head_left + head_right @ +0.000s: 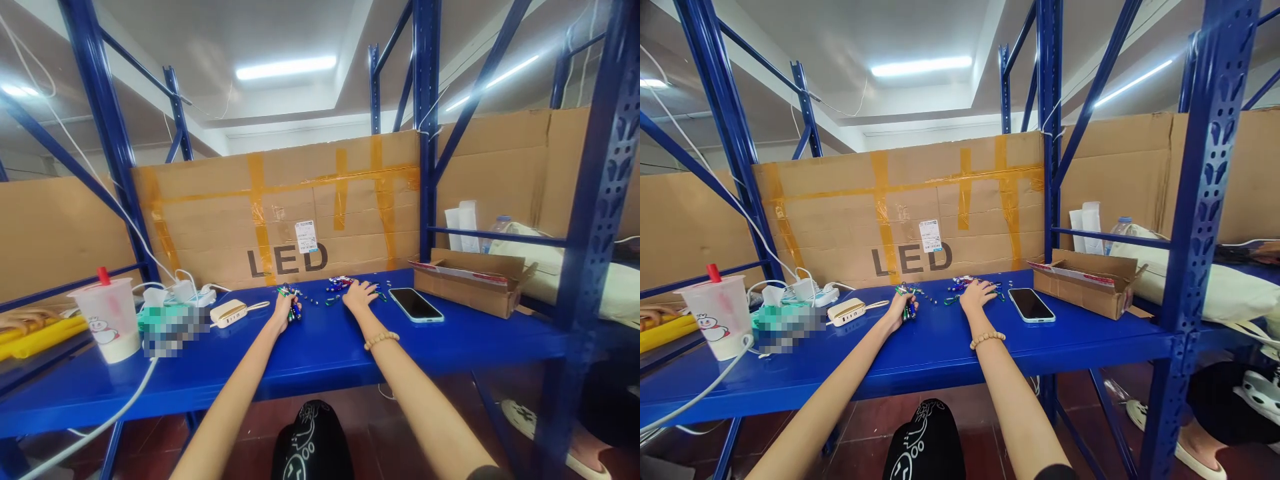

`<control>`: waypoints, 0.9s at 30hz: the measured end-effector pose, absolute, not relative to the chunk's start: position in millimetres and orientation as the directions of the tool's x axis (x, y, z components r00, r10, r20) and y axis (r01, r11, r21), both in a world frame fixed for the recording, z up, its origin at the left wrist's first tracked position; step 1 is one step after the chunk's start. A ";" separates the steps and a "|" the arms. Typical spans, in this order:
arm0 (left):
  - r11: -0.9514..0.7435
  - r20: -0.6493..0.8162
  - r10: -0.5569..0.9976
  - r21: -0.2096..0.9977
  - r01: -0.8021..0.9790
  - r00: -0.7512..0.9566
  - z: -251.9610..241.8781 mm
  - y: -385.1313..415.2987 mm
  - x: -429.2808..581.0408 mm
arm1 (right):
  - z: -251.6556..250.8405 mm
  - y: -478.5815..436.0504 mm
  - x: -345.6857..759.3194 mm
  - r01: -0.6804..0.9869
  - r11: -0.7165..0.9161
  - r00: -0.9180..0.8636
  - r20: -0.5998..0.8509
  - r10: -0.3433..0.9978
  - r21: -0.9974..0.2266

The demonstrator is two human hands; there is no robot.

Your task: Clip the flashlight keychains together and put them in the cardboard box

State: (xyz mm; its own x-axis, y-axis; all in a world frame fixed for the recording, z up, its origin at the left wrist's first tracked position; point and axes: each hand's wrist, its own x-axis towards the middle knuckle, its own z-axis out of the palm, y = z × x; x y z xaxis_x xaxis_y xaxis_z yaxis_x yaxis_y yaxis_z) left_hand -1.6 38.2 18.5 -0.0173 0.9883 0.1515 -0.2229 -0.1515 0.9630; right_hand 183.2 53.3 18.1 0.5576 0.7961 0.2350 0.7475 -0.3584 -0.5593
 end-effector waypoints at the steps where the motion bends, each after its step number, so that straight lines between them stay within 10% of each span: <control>1: -0.143 0.142 0.990 0.958 -0.249 -0.024 18.9 38.2 -2.2 | 17.2 51.9 184.5 0.744 -0.418 0.582 0.196 0.790 -0.522; 10: -0.068 0.092 0.994 0.938 -0.340 0.054 17.6 37.0 -7.9 | 11.0 37.9 186.2 0.838 -0.379 0.513 0.331 0.792 -0.393; 20: 0.015 0.036 0.990 0.937 -0.350 0.138 27.2 28.0 -5.4 | 21.2 36.1 170.3 0.844 0.294 0.011 0.564 0.826 -0.448; 27: 0.106 -0.061 0.983 0.958 -0.267 0.171 28.5 30.6 -8.6 | 18.1 65.1 175.5 0.826 0.386 -0.171 0.471 0.865 -0.410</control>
State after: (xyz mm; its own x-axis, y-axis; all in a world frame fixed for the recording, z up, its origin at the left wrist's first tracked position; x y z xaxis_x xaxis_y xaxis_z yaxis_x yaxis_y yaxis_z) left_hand -8.6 30.6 28.5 0.1711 0.9834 -0.0608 -0.2674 0.1057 0.9578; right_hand 175.5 65.1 18.1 -0.1707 0.8654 0.4712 0.8260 0.3864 -0.4104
